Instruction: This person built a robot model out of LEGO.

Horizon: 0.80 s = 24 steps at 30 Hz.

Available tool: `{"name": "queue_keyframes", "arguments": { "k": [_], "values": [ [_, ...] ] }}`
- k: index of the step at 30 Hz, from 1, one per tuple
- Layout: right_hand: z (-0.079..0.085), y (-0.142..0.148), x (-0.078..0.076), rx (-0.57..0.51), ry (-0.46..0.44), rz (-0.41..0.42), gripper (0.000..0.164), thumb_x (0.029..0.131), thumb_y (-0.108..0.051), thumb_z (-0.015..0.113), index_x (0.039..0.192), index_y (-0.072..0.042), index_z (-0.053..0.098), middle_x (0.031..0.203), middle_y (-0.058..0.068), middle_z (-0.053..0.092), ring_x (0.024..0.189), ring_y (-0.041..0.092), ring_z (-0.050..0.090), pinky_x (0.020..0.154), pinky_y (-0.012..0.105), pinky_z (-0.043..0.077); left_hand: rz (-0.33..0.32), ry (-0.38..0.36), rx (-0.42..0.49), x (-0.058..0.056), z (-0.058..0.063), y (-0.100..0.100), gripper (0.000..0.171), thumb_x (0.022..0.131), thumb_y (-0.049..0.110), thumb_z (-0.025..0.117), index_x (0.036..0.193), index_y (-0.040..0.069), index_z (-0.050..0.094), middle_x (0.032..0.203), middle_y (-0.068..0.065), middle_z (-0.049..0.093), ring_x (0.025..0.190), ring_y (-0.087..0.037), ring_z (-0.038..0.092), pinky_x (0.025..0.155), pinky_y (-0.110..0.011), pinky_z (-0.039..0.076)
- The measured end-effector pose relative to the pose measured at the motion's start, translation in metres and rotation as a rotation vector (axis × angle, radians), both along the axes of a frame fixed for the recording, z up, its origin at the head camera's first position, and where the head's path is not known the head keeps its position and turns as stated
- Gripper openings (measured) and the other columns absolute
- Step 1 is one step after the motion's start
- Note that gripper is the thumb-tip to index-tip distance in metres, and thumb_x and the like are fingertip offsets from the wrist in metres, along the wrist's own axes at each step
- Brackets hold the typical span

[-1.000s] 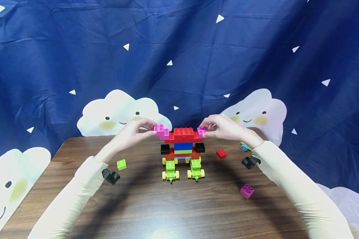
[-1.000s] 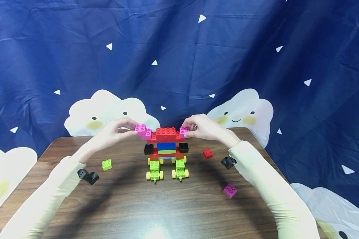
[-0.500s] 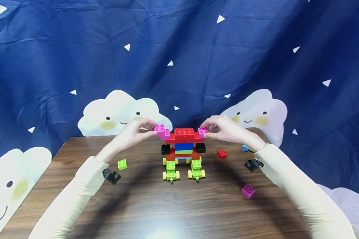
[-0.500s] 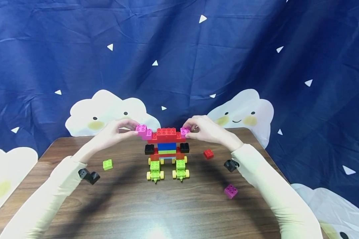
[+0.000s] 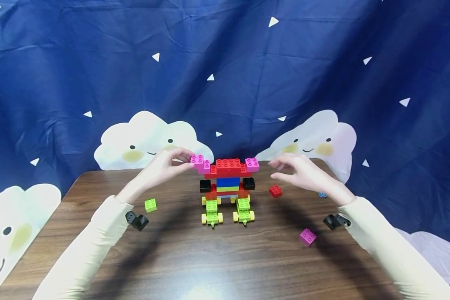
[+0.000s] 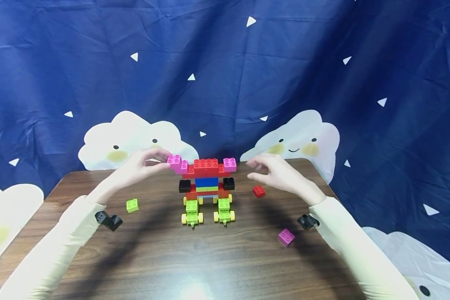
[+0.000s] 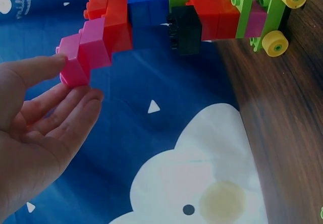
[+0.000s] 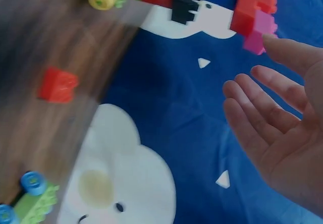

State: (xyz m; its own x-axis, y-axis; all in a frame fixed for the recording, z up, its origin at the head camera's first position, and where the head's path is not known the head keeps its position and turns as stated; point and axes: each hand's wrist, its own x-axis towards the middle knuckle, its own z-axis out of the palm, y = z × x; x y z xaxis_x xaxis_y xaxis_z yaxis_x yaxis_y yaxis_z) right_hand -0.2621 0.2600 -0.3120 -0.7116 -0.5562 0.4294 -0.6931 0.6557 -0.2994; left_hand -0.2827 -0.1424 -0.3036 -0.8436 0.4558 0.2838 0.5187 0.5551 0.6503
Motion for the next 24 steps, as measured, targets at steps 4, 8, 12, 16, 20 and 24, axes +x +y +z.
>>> {"name": "queue_keyframes", "arguments": {
  "k": [4, 8, 12, 16, 20, 24],
  "values": [
    [-0.020, 0.017, 0.010, -0.015, -0.013, -0.016, 0.026, 0.081, -0.011, 0.080, 0.105, -0.007, 0.071, 0.097, 0.004, 0.074, 0.084, 0.019, 0.070, 0.073, 0.035, 0.060, -0.003, 0.007, -0.004, 0.000, 0.000, 0.000, 0.032, 0.092, 0.024, 0.072, 0.120, 0.010, 0.067, 0.114, -0.007, 0.070, 0.105, -0.021, 0.068, 0.094, -0.041, 0.057],
    [-0.041, 0.032, 0.022, -0.007, -0.030, -0.034, 0.026, 0.080, -0.012, 0.081, 0.104, -0.008, 0.071, 0.095, 0.003, 0.074, 0.082, 0.019, 0.070, 0.071, 0.030, 0.060, -0.009, 0.017, 0.002, 0.000, 0.000, 0.000, 0.031, 0.091, 0.023, 0.072, 0.120, 0.010, 0.068, 0.115, -0.007, 0.070, 0.105, -0.021, 0.068, 0.094, -0.041, 0.058],
    [-0.062, 0.043, 0.033, 0.014, -0.049, -0.036, 0.025, 0.079, -0.013, 0.082, 0.101, -0.008, 0.071, 0.092, 0.002, 0.073, 0.079, 0.018, 0.068, 0.068, 0.027, 0.058, -0.009, 0.018, 0.002, 0.000, 0.000, -0.001, 0.031, 0.091, 0.023, 0.072, 0.119, 0.010, 0.068, 0.115, -0.007, 0.070, 0.105, -0.021, 0.068, 0.094, -0.040, 0.057],
    [-0.080, 0.052, 0.042, 0.004, -0.072, 0.002, 0.025, 0.078, -0.012, 0.082, 0.099, -0.009, 0.070, 0.091, 0.000, 0.073, 0.077, 0.011, 0.067, 0.066, 0.025, 0.057, -0.003, 0.010, -0.003, 0.001, 0.000, -0.002, 0.032, 0.091, 0.023, 0.072, 0.120, 0.010, 0.067, 0.115, -0.008, 0.070, 0.105, -0.022, 0.068, 0.094, -0.042, 0.057],
    [-0.096, 0.060, 0.051, -0.029, -0.108, 0.029, 0.027, 0.076, -0.012, 0.084, 0.100, -0.008, 0.069, 0.090, 0.002, 0.072, 0.077, 0.002, 0.064, 0.065, 0.026, 0.057, 0.004, 0.006, -0.007, 0.001, 0.000, -0.001, 0.033, 0.091, 0.024, 0.072, 0.121, 0.010, 0.067, 0.115, -0.008, 0.070, 0.105, -0.022, 0.068, 0.094, -0.042, 0.057],
    [-0.106, 0.069, 0.061, -0.032, -0.151, 0.018, 0.034, 0.074, -0.018, 0.086, 0.101, -0.006, 0.069, 0.091, 0.006, 0.072, 0.078, 0.001, 0.062, 0.065, 0.025, 0.055, 0.000, 0.016, -0.007, 0.000, 0.000, 0.000, 0.033, 0.091, 0.024, 0.072, 0.121, 0.010, 0.067, 0.115, -0.008, 0.070, 0.105, -0.022, 0.068, 0.094, -0.042, 0.057]
  ]
}}
